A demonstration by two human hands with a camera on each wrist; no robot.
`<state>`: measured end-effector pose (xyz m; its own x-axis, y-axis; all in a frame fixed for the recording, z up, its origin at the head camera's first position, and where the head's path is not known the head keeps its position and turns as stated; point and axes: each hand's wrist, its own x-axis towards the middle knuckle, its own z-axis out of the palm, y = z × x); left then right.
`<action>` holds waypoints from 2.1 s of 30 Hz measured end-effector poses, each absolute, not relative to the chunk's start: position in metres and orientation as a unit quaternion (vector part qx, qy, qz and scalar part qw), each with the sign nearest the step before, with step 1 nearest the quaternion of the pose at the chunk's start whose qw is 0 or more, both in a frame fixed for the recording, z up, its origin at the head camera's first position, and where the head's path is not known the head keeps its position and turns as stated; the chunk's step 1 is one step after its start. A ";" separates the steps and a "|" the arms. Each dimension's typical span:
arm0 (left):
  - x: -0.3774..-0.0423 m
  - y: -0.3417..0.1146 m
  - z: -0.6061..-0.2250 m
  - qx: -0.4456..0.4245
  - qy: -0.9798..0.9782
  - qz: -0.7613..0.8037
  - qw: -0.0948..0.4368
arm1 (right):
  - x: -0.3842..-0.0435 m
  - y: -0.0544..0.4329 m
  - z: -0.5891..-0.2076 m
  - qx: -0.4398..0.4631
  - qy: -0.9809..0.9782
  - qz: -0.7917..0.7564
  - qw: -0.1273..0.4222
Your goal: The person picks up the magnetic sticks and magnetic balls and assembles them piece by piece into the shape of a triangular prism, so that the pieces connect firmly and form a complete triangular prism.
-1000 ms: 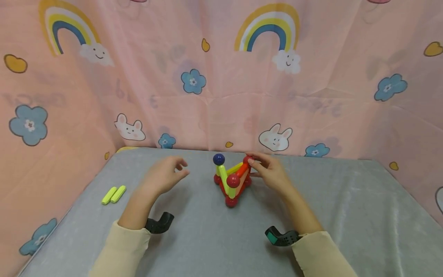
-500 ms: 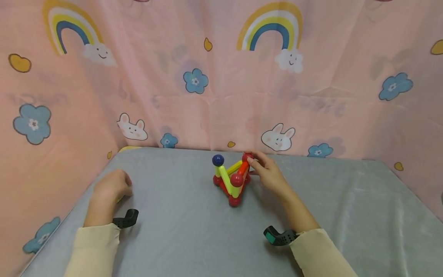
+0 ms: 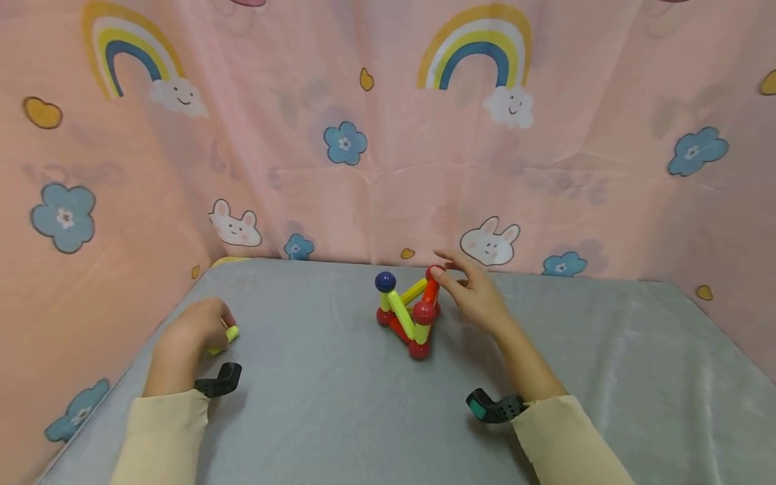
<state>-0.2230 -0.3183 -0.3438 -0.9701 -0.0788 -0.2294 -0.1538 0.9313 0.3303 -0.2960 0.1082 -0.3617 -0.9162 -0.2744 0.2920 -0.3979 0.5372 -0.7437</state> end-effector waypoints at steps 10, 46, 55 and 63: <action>-0.232 -0.255 -0.334 0.106 0.975 0.193 0.023 | -0.263 0.071 -0.339 0.272 -0.915 0.267 0.132; -0.246 -0.166 -0.373 0.238 0.945 0.221 -0.027 | -0.263 0.050 -0.348 0.351 -0.899 0.164 0.203; -0.255 -0.160 -0.404 0.149 0.913 0.379 -0.015 | -0.265 0.070 -0.339 0.260 -0.912 0.270 0.165; -0.258 -0.154 -0.419 0.205 0.863 0.462 0.025 | -0.263 0.094 -0.328 0.136 -0.936 0.315 0.075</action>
